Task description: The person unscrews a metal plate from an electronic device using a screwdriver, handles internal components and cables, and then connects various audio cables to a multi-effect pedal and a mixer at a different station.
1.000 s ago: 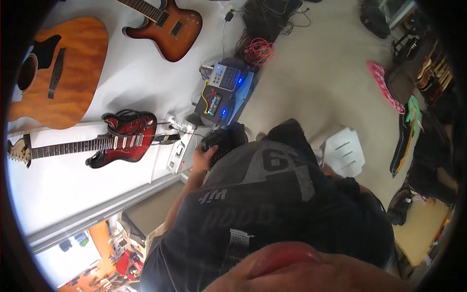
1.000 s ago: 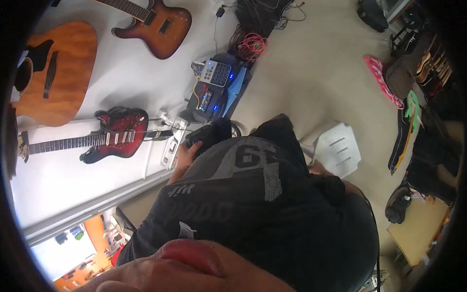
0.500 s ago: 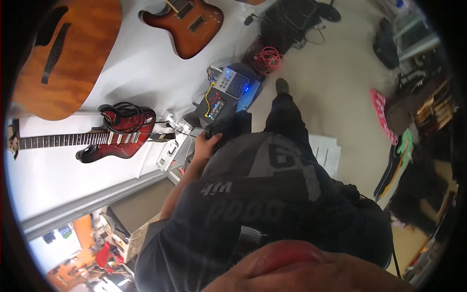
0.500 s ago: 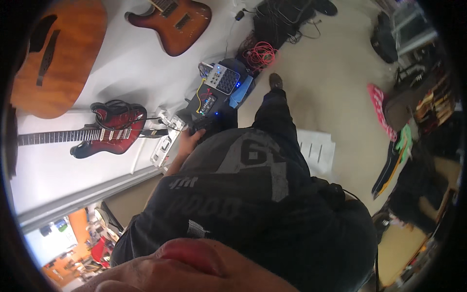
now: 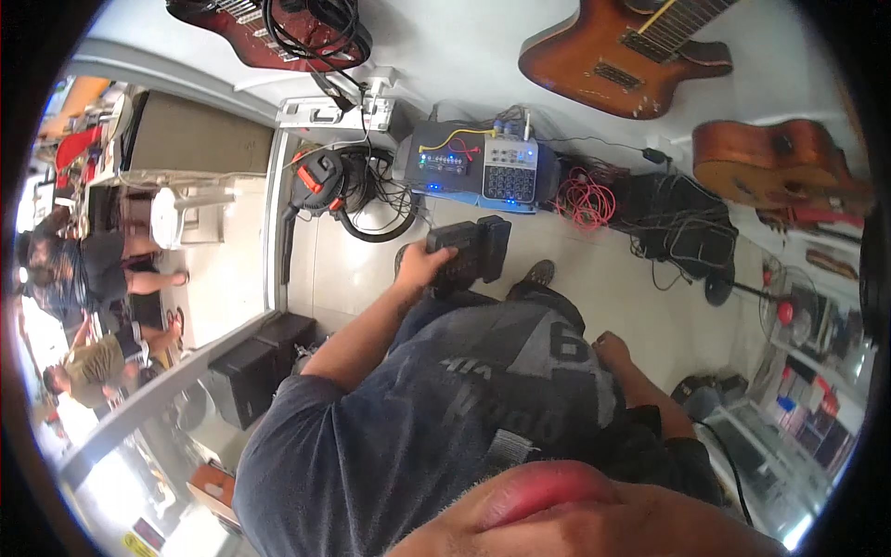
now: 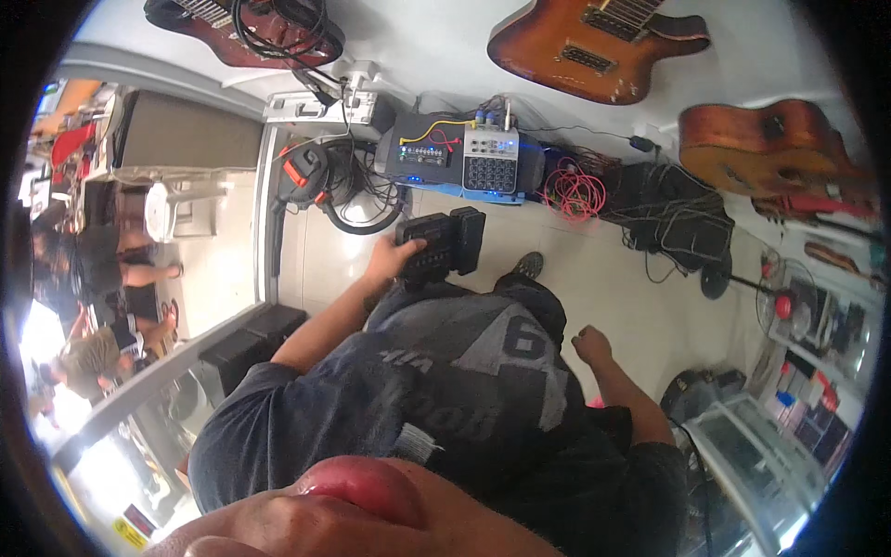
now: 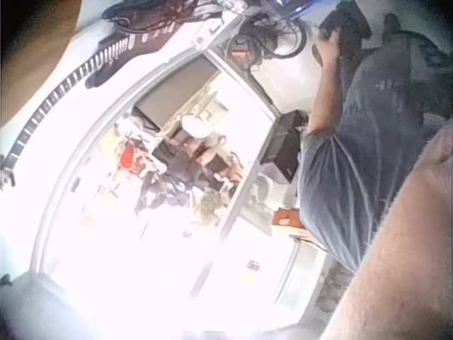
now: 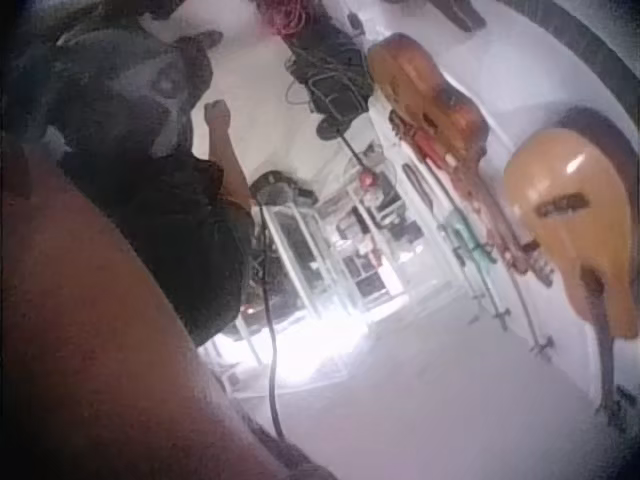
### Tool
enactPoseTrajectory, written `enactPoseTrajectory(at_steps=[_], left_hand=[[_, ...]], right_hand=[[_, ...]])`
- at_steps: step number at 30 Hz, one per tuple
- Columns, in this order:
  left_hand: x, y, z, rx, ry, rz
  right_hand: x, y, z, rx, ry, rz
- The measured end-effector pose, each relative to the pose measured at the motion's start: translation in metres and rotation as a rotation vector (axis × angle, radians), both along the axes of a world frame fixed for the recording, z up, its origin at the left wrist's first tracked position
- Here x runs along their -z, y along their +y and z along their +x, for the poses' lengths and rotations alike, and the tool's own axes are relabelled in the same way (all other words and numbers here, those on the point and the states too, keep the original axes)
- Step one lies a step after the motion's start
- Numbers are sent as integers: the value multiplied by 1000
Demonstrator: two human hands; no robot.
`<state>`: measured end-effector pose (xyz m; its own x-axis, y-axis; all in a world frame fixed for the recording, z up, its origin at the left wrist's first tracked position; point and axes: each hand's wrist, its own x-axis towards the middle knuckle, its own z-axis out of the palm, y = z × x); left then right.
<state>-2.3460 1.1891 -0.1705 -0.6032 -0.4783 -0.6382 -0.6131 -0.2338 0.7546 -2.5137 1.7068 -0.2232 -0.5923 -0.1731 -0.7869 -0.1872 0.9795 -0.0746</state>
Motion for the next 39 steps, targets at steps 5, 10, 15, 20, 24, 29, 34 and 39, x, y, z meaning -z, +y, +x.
enactPoseTrajectory(at_steps=[5, 10, 15, 20, 24, 29, 34, 39], left_hand=[[51, 53, 10, -197, 9, 122], [143, 44, 34, -140, -84, 65], [215, 36, 66, -208, -129, -99], [241, 21, 91, -316, -127, 20], [270, 19, 107, -273, -118, 1], [258, 6, 84, -242, -56, 78], [235, -22, 32, -130, 61, 190], [236, -38, 6, -320, 251, 450]], right_hand=[[88, -87, -62, -85, 2, -170], [226, -182, 28, -391, -287, -154], [280, -216, 144, -937, -745, -82], [339, -217, 183, -1078, -709, -142], [402, -192, 223, -1231, -547, -411], [391, -306, 201, -1348, -628, -645], [509, -300, 179, -654, -755, -553], [516, -350, 67, -599, -638, -612]])
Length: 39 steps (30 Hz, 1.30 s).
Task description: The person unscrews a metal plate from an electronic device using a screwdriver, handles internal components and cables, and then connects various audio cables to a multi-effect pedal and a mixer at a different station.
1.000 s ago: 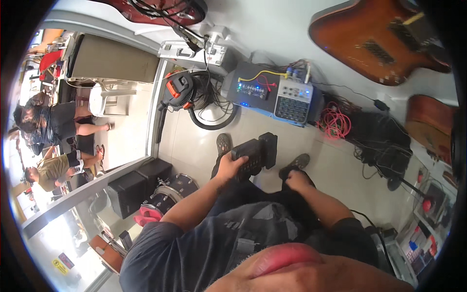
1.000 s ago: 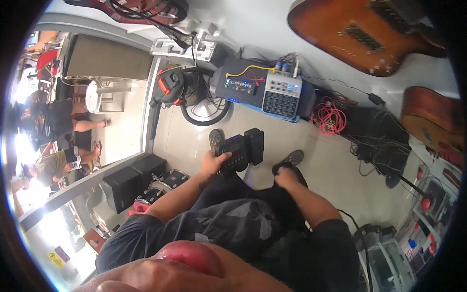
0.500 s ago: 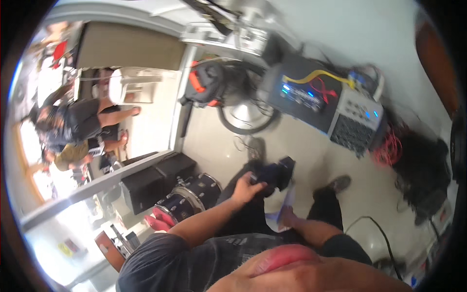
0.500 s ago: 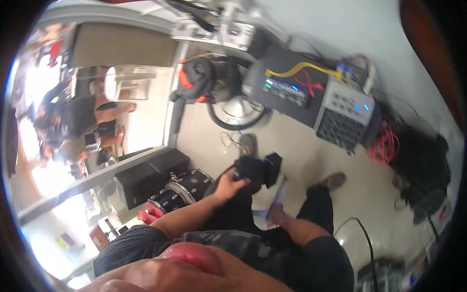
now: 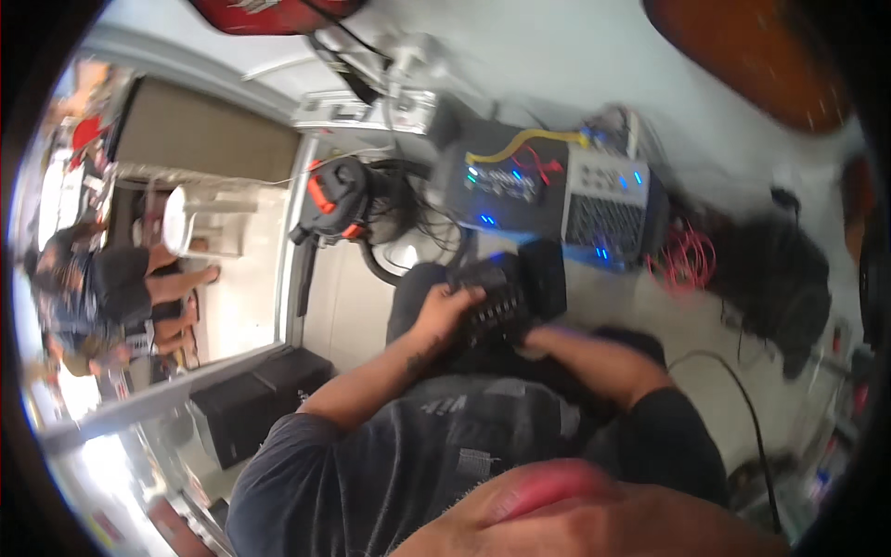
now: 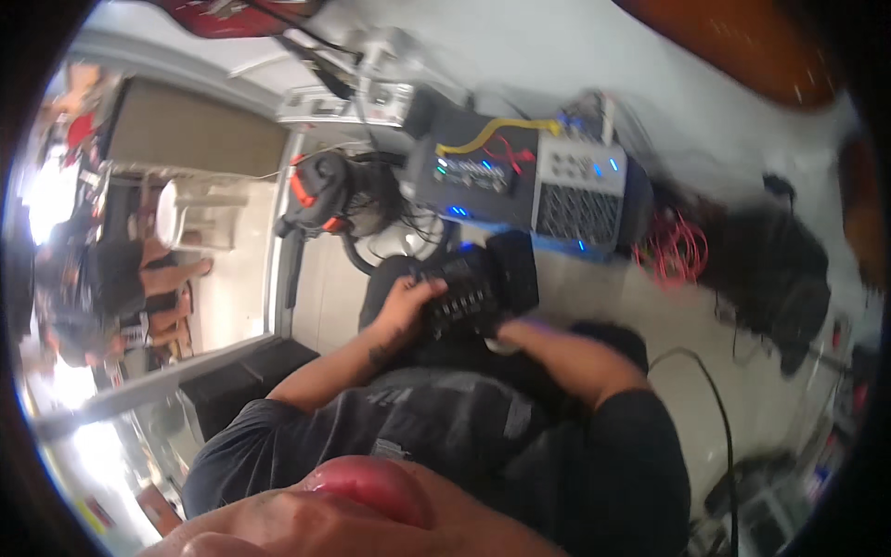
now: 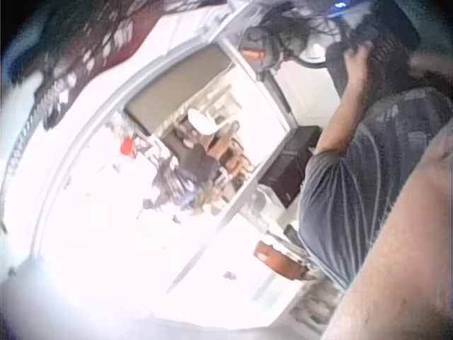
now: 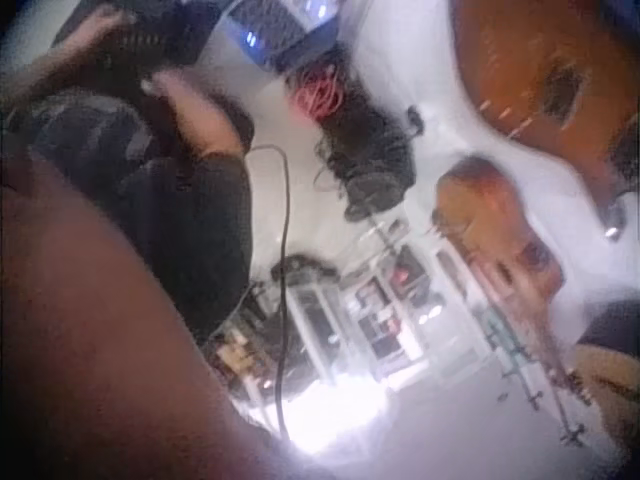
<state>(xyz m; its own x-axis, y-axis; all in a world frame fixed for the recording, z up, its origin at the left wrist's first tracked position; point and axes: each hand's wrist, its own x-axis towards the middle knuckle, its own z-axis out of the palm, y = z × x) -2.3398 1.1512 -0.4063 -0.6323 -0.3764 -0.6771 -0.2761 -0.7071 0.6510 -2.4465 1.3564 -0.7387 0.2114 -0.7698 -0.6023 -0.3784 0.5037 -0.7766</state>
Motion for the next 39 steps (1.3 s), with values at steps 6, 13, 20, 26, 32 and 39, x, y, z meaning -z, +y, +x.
enactPoseTrajectory(at_steps=[6, 13, 20, 26, 32, 39], left_hand=[[-23, 1, -14, 22, 142, 38], [-85, 4, 70, 222, 229, -150], [-99, -9, 127, 340, 182, -230], [-119, -49, 152, 926, -30, -729], [-77, -80, 172, 919, -420, -779], [-49, -67, 151, 1061, -467, -827]], right_hand=[[-80, 12, -107, 122, 96, 61], [-303, 63, -38, 926, -1191, -87], [-343, 36, 44, 1025, -1072, -374], [-315, 33, 51, 1011, -747, -271], [-312, 30, 39, 1015, -821, -274], [-326, 46, 22, 1085, -905, -261]])
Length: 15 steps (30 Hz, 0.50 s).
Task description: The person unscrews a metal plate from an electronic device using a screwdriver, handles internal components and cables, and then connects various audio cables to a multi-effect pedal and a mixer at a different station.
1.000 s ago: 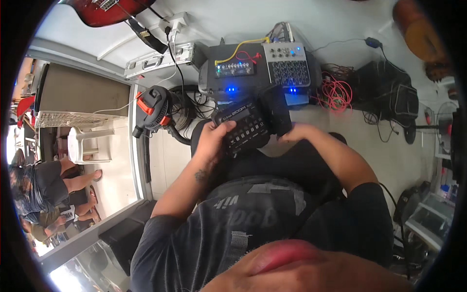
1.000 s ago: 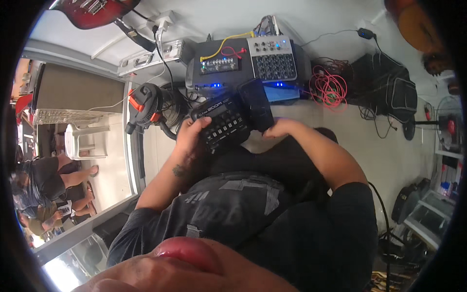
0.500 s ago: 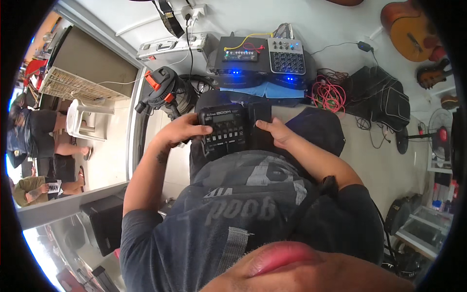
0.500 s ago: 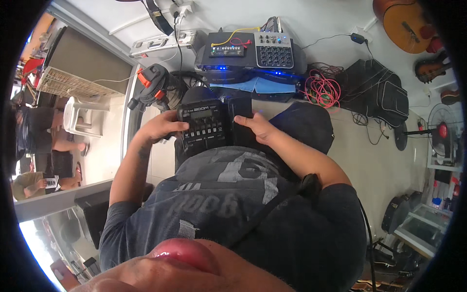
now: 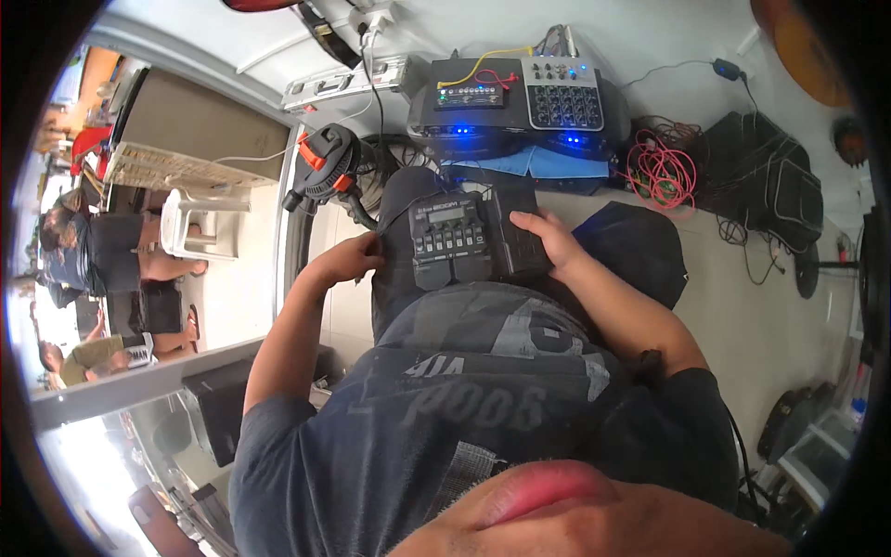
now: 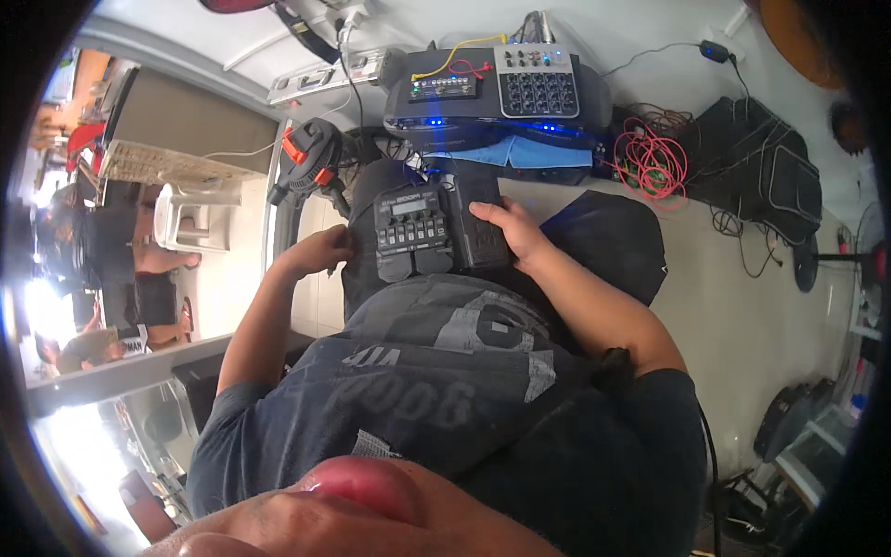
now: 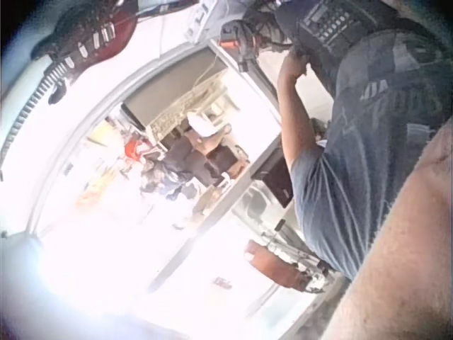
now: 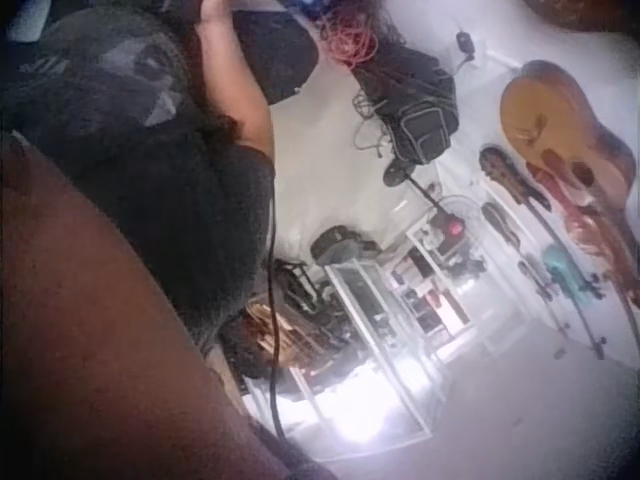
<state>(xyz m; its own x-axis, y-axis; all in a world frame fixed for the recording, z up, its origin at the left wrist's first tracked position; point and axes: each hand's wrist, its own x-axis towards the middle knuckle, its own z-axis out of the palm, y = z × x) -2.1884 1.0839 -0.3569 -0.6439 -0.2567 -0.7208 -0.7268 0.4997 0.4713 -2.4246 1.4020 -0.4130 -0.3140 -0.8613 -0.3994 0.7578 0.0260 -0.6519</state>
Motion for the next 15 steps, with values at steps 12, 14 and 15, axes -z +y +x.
enactPoseTrajectory(at_steps=[12, 14, 15], left_hand=[[-20, -93, -154, 476, 293, -449], [-11, -131, -193, 323, 473, -487], [-14, -139, -223, 242, 486, -511]], right_hand=[[0, -9, 0, -21, -55, 135], [2, -6, 3, -44, -57, 147], [7, -3, 4, -20, -36, 166]])
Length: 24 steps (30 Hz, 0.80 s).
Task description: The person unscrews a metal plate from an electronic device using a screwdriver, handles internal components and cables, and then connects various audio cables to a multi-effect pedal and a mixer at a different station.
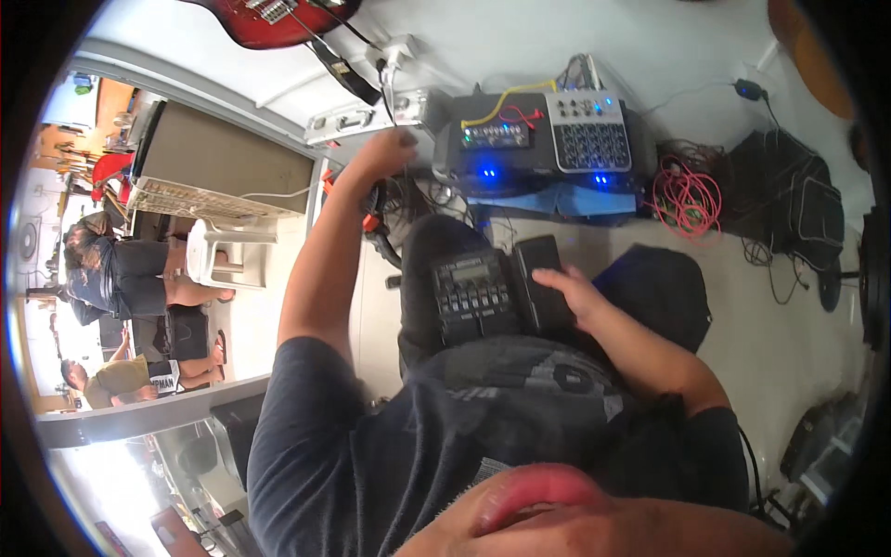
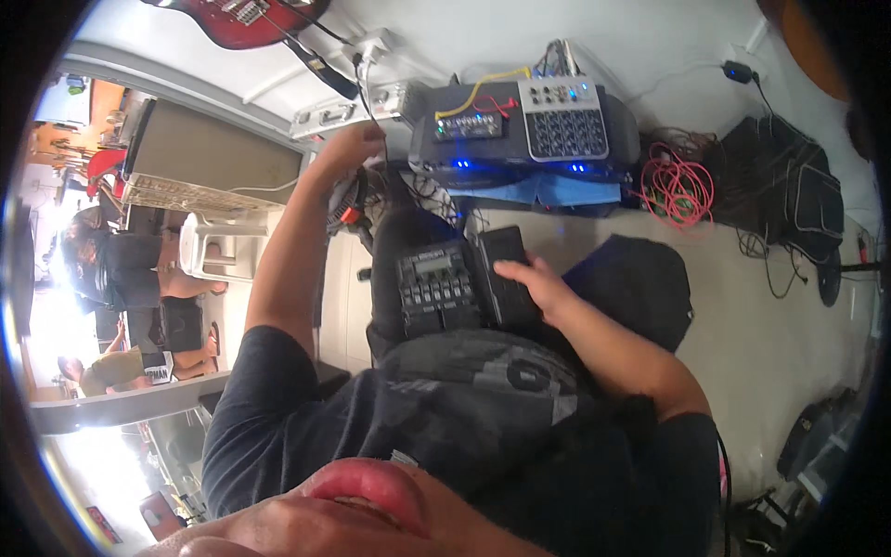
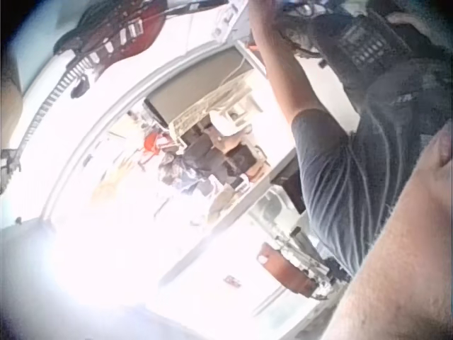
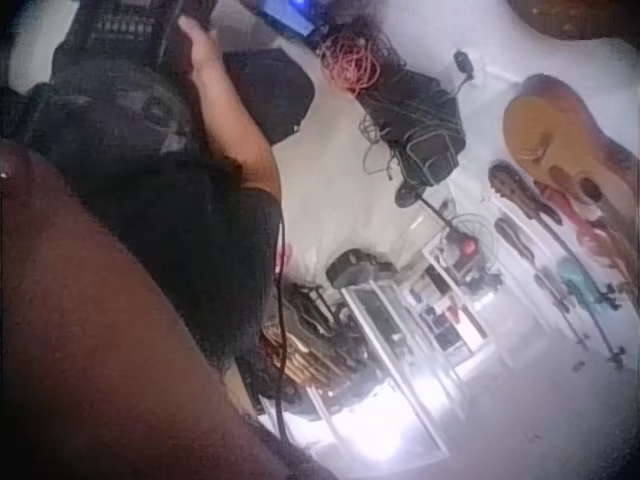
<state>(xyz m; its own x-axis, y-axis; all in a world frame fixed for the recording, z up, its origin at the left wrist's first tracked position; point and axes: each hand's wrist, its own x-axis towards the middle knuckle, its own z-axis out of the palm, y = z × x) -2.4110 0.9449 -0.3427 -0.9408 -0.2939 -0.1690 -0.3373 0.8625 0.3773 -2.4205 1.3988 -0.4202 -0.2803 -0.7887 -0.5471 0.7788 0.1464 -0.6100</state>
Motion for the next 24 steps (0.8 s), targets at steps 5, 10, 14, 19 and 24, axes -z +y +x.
enactPoseTrajectory(at_steps=[5, 10, 14, 19, 24], left_hand=[[-7, -60, -97, -411, 386, -250], [12, -110, -153, -564, 207, -362], [27, -117, -195, -571, 125, -354], [48, -160, -203, -444, 54, -537], [39, -154, -200, -353, -89, -621]], right_hand=[[-3, -6, -4, 4, 62, 4], [9, -8, -10, -8, 22, 38], [23, -3, -13, 53, -68, 40], [22, -9, -19, -34, 13, 30], [17, -6, -17, -43, 90, 28]])
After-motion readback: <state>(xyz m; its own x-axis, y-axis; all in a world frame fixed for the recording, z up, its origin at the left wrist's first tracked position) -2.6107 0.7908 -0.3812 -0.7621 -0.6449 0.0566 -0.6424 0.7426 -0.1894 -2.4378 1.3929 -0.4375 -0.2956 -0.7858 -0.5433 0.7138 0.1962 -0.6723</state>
